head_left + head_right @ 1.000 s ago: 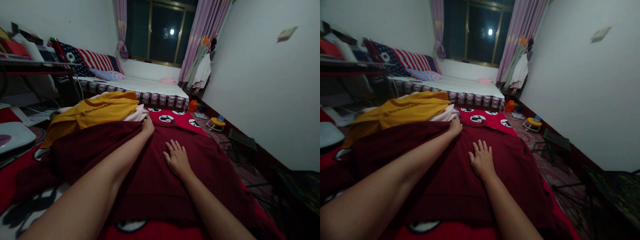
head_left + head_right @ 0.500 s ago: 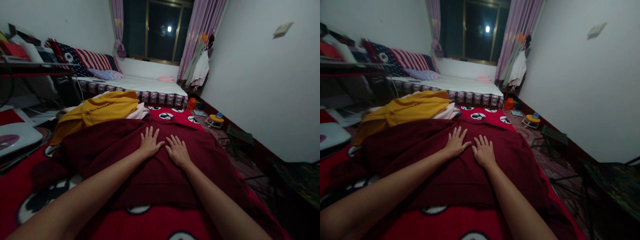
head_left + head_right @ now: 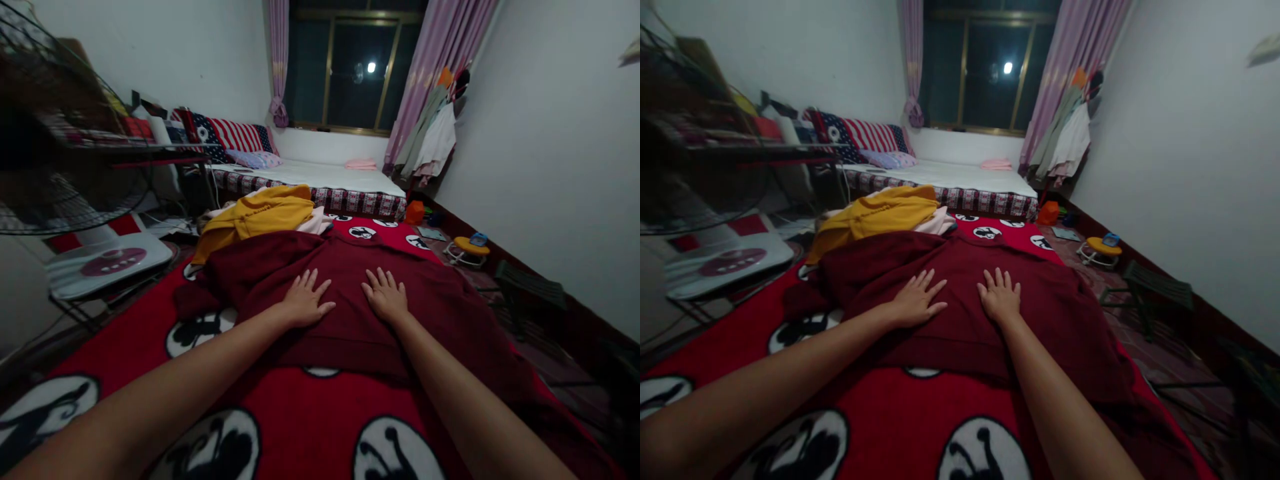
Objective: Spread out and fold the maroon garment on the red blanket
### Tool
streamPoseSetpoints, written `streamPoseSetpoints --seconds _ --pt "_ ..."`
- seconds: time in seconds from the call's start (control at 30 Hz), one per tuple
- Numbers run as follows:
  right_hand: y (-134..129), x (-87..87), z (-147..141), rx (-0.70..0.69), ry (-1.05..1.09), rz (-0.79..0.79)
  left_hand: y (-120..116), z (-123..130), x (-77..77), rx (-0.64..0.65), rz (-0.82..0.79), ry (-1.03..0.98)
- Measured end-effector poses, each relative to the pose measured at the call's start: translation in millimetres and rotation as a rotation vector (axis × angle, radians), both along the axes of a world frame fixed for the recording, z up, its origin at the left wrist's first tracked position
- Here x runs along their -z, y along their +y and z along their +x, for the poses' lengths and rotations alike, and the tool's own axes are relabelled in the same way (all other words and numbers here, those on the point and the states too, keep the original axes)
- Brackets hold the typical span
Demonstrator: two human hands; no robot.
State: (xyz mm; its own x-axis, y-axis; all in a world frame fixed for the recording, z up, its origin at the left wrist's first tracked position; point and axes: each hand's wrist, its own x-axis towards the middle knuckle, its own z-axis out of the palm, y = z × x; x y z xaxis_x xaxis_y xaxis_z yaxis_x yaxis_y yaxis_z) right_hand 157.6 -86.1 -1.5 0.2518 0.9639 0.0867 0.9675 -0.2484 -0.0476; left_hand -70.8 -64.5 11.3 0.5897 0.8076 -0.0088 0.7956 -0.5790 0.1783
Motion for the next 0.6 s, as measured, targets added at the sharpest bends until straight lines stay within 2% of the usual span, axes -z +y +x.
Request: streamPoseSetpoints --seconds 0.13,0.23,0.27,0.33,0.43,0.5,0.6 --pt "0 2.9 -1 0.015 -0.01 0.013 -28 -28 -15.0 0.131 -0.035 -0.011" --pt "0 5.6 1 0.004 -0.019 0.032 -29 -51 -37.7 0.2 -0.044 -0.097" --pt "0 6.3 1 0.002 -0.02 0.038 -24 -58 -46.7 0.182 -0.01 -0.149" --pt "0 7.3 2 0.001 -0.018 0.049 -6 -69 -64.0 0.082 0.172 -0.234" --pt "0 7.9 2 0.0 -0.022 0.066 28 -82 -79.7 -0.132 0.484 -0.181" --pt "-1 8.0 1 0.0 -0.029 0.073 49 -87 -81.7 -0.235 0.516 -0.067" --pt "-2 7.9 1 -0.008 -0.02 0.083 66 -89 -80.3 -0.253 0.484 0.029"
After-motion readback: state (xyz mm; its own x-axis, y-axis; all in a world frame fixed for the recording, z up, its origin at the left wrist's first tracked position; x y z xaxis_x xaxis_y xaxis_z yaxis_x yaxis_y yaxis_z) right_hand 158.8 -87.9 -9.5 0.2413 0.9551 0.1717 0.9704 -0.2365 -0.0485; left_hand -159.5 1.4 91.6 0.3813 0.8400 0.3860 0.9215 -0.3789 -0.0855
